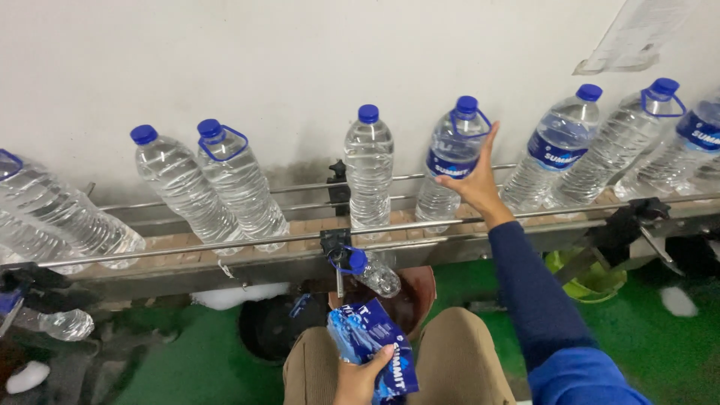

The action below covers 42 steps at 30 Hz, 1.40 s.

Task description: The person sits in front of a conveyor belt carrying clear plastic water bottles. They take blue labels from a stack in their left hand and apply them to the bottles as they pass by on the belt.

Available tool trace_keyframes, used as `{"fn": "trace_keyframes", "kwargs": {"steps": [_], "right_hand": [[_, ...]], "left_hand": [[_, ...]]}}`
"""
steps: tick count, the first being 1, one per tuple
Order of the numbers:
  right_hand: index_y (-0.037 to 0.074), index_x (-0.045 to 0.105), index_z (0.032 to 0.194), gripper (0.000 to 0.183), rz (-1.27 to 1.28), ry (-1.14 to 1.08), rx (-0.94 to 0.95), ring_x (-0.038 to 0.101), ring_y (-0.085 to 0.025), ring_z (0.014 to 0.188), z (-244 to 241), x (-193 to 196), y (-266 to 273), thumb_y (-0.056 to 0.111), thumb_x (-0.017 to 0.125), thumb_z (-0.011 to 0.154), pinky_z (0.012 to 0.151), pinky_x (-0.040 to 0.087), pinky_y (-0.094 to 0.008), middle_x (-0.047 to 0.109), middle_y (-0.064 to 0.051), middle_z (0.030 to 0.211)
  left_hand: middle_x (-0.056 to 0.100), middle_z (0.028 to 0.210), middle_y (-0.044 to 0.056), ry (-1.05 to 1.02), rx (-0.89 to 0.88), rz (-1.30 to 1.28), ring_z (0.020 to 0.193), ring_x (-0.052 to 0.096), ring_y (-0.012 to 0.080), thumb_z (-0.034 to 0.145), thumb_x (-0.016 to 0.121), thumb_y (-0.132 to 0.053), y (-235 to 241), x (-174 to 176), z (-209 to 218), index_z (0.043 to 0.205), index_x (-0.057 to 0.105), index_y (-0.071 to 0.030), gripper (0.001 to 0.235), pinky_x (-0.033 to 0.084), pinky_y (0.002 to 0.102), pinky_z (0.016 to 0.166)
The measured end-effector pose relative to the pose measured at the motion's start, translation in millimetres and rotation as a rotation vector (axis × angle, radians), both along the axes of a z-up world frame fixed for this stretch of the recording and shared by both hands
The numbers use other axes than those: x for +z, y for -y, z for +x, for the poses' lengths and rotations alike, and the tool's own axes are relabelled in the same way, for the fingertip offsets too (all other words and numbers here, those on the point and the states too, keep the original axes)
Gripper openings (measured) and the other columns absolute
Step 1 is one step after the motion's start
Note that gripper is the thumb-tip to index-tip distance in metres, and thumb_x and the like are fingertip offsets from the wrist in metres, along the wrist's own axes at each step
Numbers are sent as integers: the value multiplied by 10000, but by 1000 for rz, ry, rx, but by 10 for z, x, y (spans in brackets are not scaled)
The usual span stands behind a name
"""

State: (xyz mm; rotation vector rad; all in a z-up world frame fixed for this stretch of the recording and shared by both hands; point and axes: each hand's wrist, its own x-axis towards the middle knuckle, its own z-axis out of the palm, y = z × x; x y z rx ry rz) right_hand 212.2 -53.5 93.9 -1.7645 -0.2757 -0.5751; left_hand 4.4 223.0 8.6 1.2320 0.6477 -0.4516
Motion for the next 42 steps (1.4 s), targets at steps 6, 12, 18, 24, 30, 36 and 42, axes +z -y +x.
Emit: {"fn": "trace_keyframes", "kwargs": {"steps": [6,12,18,24,30,36,42], "right_hand": [[105,-21,1440,1024,-173,159,-314,111,-346,1416,-826,106,-839,469,644,751,1137,130,-516,54,-205,1520],[73,706,647,117,208,-348,404,646,-157,767,-1702,-595,-1844,104,818,637,677,533,-264,671,-65,877],[-3,623,968,282,870,-541,500,668,-203,707,-1250,-121,-1710,141,701,738,680,553,-316,688,-140,878],[96,690,807,122,-653,36,-502,583,-191,743,-180,1436,-1295,212,687,845,655,418,-362,671,-38,847],[22,583,1243,740,-909,96,-460,145,-486,1273,389,1154,-1469,406,819,656,1025,184,-603,204,-265,1413],[312,-120,1421,1171,-354,58,-559,590,-279,998,36,887,-1776,123,817,744,903,430,-353,566,-152,1155],[211,-216,1407,1134,-339,137,-616,72,-418,1439,100,172,-1756,326,788,893,1159,135,-515,-22,-254,1531]], "left_hand": [[622,1174,135,-42,202,-70,1087,581,331,597,752,21,-242,515,106,1275,499,-110,736,470,485,940],[585,1185,182,-148,464,-210,1047,568,353,716,655,-78,-451,782,151,1293,472,-49,606,468,471,901],[584,749,183,213,109,-527,629,600,332,800,572,-224,-749,49,121,1108,533,29,400,468,415,584],[542,858,197,-105,-53,-671,784,557,324,765,508,-201,-1155,159,67,1152,530,46,459,489,453,746],[672,1045,276,-226,-61,-382,936,632,377,828,575,-71,-1502,484,92,1253,435,-18,450,502,492,840],[633,1168,129,-152,-160,-137,1065,601,293,721,704,-187,-1878,286,188,1291,483,-115,615,468,421,948],[630,1139,138,-27,-65,-103,1049,609,307,644,753,-122,-2127,145,226,1268,476,-118,682,490,443,929]]}}
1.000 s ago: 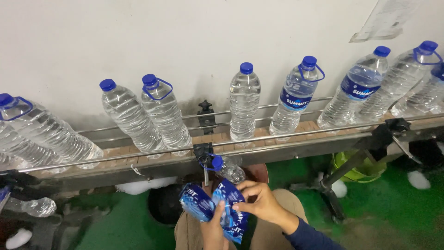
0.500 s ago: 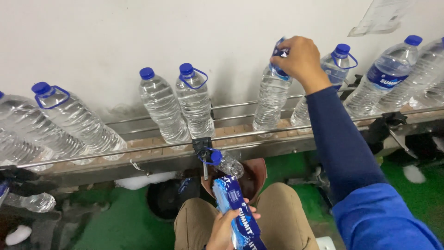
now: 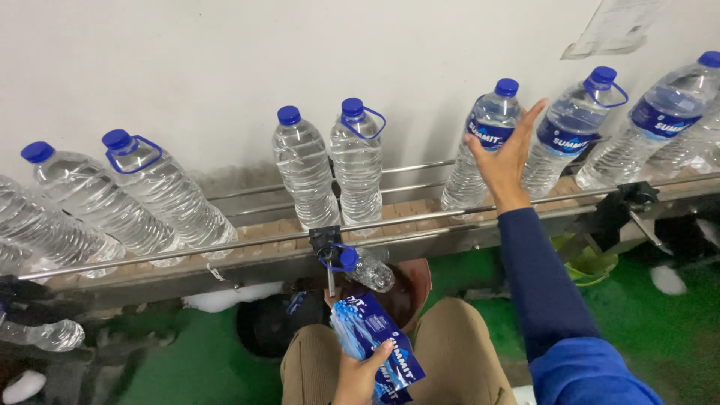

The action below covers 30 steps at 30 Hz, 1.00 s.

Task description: The person sits in front of a conveyor belt carrying clear plastic water bottles. They take blue labels from a stack in their left hand and apply them to the bottles as they pass by on the belt.

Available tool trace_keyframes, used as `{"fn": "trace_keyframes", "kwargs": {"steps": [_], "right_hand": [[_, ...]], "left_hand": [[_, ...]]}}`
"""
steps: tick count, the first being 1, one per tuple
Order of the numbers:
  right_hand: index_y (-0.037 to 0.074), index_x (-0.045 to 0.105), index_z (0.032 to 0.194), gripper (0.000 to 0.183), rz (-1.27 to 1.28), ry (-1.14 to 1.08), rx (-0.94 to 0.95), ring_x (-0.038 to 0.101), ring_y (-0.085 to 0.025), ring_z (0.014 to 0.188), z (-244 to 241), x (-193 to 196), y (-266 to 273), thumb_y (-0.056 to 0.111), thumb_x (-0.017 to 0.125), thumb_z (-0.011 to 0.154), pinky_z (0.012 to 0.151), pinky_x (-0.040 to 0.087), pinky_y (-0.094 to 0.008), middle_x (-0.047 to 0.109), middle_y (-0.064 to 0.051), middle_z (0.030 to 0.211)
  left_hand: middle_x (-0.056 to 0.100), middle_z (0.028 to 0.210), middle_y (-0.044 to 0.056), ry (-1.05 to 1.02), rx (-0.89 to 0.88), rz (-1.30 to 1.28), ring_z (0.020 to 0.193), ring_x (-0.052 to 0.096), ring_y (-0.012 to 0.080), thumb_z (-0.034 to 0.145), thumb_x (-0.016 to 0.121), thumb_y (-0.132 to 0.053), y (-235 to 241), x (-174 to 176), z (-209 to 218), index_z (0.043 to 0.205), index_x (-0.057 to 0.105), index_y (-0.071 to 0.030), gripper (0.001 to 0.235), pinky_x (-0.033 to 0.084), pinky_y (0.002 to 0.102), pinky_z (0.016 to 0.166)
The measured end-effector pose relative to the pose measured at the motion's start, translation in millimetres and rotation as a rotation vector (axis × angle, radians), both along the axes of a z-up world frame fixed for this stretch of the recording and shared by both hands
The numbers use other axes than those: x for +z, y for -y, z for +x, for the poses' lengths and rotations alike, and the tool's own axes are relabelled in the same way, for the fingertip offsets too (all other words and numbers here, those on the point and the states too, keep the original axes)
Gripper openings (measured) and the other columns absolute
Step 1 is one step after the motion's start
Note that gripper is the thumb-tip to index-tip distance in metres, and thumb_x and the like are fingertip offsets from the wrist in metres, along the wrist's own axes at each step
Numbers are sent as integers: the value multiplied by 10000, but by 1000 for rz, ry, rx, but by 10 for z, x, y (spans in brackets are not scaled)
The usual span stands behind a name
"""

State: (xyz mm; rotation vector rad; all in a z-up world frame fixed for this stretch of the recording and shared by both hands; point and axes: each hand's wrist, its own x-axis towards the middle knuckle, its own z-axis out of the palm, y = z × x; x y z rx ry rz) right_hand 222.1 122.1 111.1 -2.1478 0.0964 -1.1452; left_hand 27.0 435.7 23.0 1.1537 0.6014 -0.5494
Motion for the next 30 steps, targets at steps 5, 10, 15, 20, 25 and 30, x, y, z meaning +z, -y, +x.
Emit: {"fn": "trace_keyframes", "kwargs": {"steps": [5,10,15,20,25,30], "right_hand": [[282,-217,1398,1193,48,-23,37,190,-397,1391,-154,119,-35,154,849,879,1122,217,-498,104,-270,1482],[331,-220,1385,1222,-9,-22,-19,397,-394,1269,-138,279,-186,72,833,822,978,362,-460,402,-255,1392],[211,-286,1376,1299,52,-20,-27,-48,-347,1480,-125,-204,-175,299,891,833,1216,65,-465,-186,-191,1524],[114,23,1416,1046,242,-103,446,268,-264,1172,-879,-85,-1984,347,777,729,1025,275,-430,134,-80,1231],[88,753,883,287,486,-611,883,560,-55,589,-1599,-556,-3072,137,839,613,540,501,-185,630,-43,1048],[20,674,861,118,1315,-376,1606,628,-225,892,-1454,-288,-3233,121,697,804,855,490,-395,658,-162,1003]], "left_hand": [[613,1201,86,91,-18,64,1113,575,267,608,771,-143,-267,-47,-90,1268,484,-136,720,444,414,991],[570,1279,65,-187,-145,110,1157,553,267,677,751,-234,-607,273,3,1368,365,-205,792,421,411,1024],[646,1176,98,72,-89,129,1099,609,262,596,798,-196,-960,-11,36,1265,486,-139,740,457,406,977],[644,1164,115,57,125,102,1073,606,292,547,809,-80,-1158,-26,205,1236,539,-97,741,501,431,948],[662,1007,264,173,478,-160,872,634,374,576,651,230,-1345,-278,304,1084,594,83,532,514,487,828],[617,932,192,86,295,-251,733,592,312,686,688,-19,-1569,-233,297,1143,521,-25,486,508,410,686]]}}
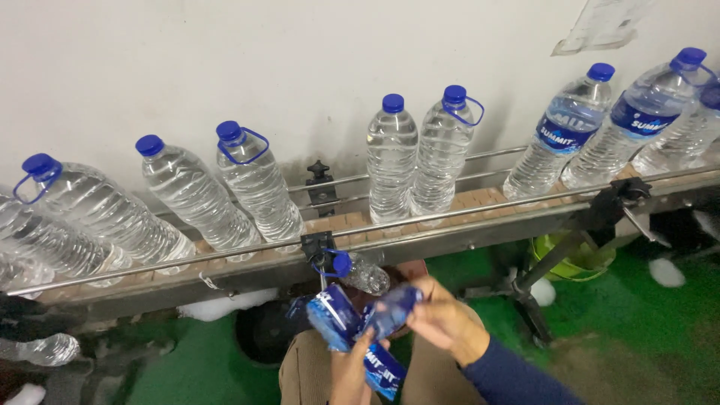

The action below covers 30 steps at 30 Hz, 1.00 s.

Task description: The person sits in front of a conveyor belt carrying clear plastic water bottles. They take blue labels from a stack in their left hand and apply them to the bottles as they pass by on the belt.

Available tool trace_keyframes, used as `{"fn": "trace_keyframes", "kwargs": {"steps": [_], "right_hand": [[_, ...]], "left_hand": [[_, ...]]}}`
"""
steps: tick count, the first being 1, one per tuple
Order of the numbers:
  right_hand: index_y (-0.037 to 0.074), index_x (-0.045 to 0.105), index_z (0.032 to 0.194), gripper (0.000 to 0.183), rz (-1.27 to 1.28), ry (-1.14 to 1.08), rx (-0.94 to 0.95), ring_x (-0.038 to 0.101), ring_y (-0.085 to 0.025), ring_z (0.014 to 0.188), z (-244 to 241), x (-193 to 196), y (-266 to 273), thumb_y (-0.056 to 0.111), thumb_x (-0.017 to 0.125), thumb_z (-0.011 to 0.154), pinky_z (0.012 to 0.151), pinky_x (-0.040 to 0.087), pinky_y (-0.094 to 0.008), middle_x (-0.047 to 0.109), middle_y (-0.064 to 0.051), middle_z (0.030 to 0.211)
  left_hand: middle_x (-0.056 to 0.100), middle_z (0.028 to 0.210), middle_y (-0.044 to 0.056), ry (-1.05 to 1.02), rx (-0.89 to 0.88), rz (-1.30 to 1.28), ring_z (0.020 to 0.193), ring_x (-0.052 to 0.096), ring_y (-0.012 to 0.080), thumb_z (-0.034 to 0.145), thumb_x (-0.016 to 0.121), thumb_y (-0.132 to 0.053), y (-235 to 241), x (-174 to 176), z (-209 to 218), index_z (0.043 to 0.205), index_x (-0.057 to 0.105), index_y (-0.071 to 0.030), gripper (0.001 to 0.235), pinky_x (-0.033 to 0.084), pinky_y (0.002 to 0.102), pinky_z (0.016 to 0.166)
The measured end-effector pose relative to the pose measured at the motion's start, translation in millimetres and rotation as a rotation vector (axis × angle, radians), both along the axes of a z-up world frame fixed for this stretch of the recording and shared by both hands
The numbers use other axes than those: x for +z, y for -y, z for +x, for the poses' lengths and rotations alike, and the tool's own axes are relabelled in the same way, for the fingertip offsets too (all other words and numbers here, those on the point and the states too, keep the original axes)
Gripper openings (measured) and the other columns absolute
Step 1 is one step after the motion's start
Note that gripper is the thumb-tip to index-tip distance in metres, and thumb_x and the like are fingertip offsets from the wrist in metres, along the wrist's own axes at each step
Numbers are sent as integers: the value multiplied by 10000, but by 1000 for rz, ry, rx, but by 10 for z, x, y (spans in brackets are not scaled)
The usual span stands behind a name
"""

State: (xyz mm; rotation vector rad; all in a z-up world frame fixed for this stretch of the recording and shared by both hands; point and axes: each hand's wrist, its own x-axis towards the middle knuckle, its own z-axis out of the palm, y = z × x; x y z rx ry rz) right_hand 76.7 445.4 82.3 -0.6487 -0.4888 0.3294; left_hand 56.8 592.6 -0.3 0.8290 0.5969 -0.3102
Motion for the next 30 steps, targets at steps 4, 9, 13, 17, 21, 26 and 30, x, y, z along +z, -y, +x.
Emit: {"fn": "trace_keyframes", "kwargs": {"steps": [4,9,13,17,21,26,30], "right_hand": [[39,643,909,268,-528,-256,-640,647,-191,634,734,670,243,173,728,693,629,537,-281,681,-110,796],[136,476,567,413,-1967,331,-1358,549,-304,656,1769,1665,556,399,718,775,543,388,-452,553,-69,589],[106,725,929,456,-1966,876,-1416,499,-349,899,2162,1361,418,380,859,589,807,408,-432,590,-155,994],[119,259,1386,913,-1723,347,-1296,226,-407,1270,1831,1339,85,345,798,685,1008,244,-501,250,-223,1424],[260,-151,1454,1152,-1434,207,-1530,394,-133,569,1673,1055,-148,94,768,780,571,422,-284,369,28,688],[296,-224,1377,1298,-1299,228,-1598,532,-364,1181,1768,456,-46,118,878,716,961,443,-442,355,-266,1393],[272,-265,1363,1344,-1313,241,-1540,328,-388,1383,1661,331,-20,122,911,729,1083,331,-444,26,-297,1512]], "left_hand": [[540,778,125,216,-263,-229,629,548,253,781,582,-279,-242,72,-113,1223,482,32,550,475,388,626],[578,893,246,-76,-393,-263,792,615,369,761,496,-95,-653,304,-144,1112,557,77,396,491,463,753],[672,964,272,-24,-567,-98,857,667,376,799,523,-62,-958,414,-125,1146,566,68,372,520,412,726],[641,1097,237,-250,-449,26,922,612,370,745,675,-140,-1227,332,-9,1225,485,-4,534,483,474,831],[649,1117,132,-248,-439,240,1022,614,290,683,755,-154,-1414,397,6,1231,523,-92,598,477,412,925],[633,1172,100,-291,-450,297,1087,584,283,680,753,-242,-1609,569,34,1277,492,-133,660,443,406,984],[678,1139,112,-228,-490,291,1064,615,286,703,737,-220,-1871,338,40,1217,589,-82,553,445,381,953]]}}
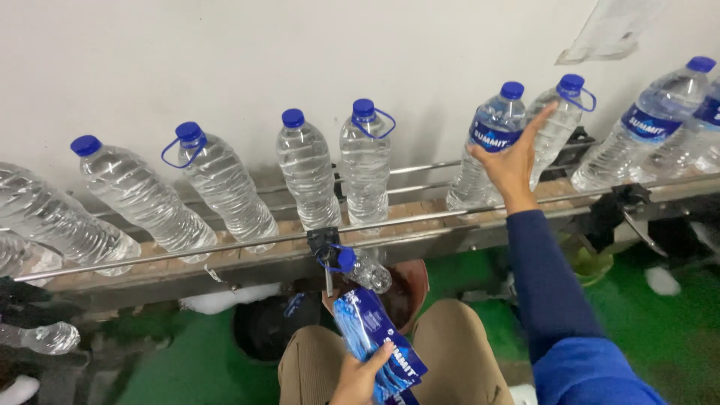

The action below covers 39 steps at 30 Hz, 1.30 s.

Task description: The person sits in front of a conveyor belt carrying clear plastic water bottles. They take blue labels from a stack in their left hand and apply them to the bottles as they pass by on the belt.

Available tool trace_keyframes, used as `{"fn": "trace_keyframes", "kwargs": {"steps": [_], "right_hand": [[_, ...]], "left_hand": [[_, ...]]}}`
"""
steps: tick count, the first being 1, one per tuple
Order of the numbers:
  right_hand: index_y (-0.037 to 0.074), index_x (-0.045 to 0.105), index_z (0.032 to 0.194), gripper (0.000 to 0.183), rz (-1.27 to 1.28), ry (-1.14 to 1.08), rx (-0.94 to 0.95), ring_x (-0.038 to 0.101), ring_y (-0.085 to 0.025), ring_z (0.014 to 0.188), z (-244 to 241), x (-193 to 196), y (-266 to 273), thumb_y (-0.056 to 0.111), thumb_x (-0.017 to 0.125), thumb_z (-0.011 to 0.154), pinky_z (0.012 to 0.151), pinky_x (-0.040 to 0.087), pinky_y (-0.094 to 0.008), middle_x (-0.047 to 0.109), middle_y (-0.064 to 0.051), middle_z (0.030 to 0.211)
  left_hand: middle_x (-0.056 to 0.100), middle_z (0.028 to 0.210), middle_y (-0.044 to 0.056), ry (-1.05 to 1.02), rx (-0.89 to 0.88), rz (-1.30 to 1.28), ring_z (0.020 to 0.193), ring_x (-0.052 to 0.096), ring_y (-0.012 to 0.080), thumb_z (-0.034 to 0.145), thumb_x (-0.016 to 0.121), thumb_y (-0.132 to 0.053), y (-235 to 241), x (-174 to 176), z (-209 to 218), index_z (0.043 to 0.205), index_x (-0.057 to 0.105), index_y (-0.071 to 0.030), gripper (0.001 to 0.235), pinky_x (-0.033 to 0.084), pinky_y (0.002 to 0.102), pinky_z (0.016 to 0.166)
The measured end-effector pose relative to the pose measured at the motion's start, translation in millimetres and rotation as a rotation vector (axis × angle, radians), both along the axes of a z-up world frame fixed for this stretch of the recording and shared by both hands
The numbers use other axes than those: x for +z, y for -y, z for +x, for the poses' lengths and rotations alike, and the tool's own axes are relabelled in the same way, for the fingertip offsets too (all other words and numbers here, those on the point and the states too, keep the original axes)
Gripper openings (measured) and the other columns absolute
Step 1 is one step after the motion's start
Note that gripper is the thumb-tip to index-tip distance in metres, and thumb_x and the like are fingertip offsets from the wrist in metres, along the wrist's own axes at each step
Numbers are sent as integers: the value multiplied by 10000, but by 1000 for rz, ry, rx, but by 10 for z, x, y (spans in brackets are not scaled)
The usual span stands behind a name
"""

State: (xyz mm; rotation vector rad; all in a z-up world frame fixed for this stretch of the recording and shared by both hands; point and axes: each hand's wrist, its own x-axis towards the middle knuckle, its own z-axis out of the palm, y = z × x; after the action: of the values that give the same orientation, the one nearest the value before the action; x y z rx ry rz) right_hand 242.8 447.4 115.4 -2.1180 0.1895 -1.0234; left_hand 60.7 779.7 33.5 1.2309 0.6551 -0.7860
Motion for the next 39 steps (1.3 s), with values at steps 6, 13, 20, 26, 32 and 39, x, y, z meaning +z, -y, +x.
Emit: {"fn": "trace_keyframes", "kwargs": {"steps": [6,13,20,26,32,39], "right_hand": [[329,-288,1334,1338,24,-72,92,175,-387,1442,-43,188,-123,127,911,775,1128,220,-495,-61,-276,1520],[250,-249,1361,1273,9,-80,-53,314,-383,1381,-109,-59,-278,88,869,774,1097,286,-460,81,-248,1537],[147,119,1337,872,113,-204,395,233,-251,1202,-885,97,-2271,232,759,750,943,241,-407,177,-93,1353],[84,711,841,300,393,-447,881,609,-105,689,-1304,-524,-3259,187,845,593,610,499,-233,651,-33,797],[49,700,653,92,756,-372,1129,618,-169,663,-1235,-605,-3468,69,789,648,612,495,-286,662,-81,759],[167,616,708,125,384,-4,506,581,-104,766,-516,701,-3392,199,651,823,804,480,-277,618,34,766]], "left_hand": [[522,1348,17,160,14,-26,1245,476,229,623,745,-284,-402,-53,-29,1381,364,-197,853,350,382,1076],[663,1088,145,103,200,-109,1022,615,310,695,722,-65,-889,-67,-33,1180,577,-47,506,488,440,919],[611,1208,104,205,335,-38,1118,569,292,578,779,-63,-1113,-33,225,1269,510,-114,744,453,446,988],[602,890,151,415,551,-191,831,588,296,664,710,72,-1354,-514,303,945,561,-19,330,482,432,801],[597,929,125,235,719,-173,871,591,305,755,642,58,-1751,-42,419,918,557,-63,220,486,460,802],[582,766,190,112,274,-608,717,601,365,819,516,-284,-2152,-110,348,1052,564,35,399,477,459,705]]}}
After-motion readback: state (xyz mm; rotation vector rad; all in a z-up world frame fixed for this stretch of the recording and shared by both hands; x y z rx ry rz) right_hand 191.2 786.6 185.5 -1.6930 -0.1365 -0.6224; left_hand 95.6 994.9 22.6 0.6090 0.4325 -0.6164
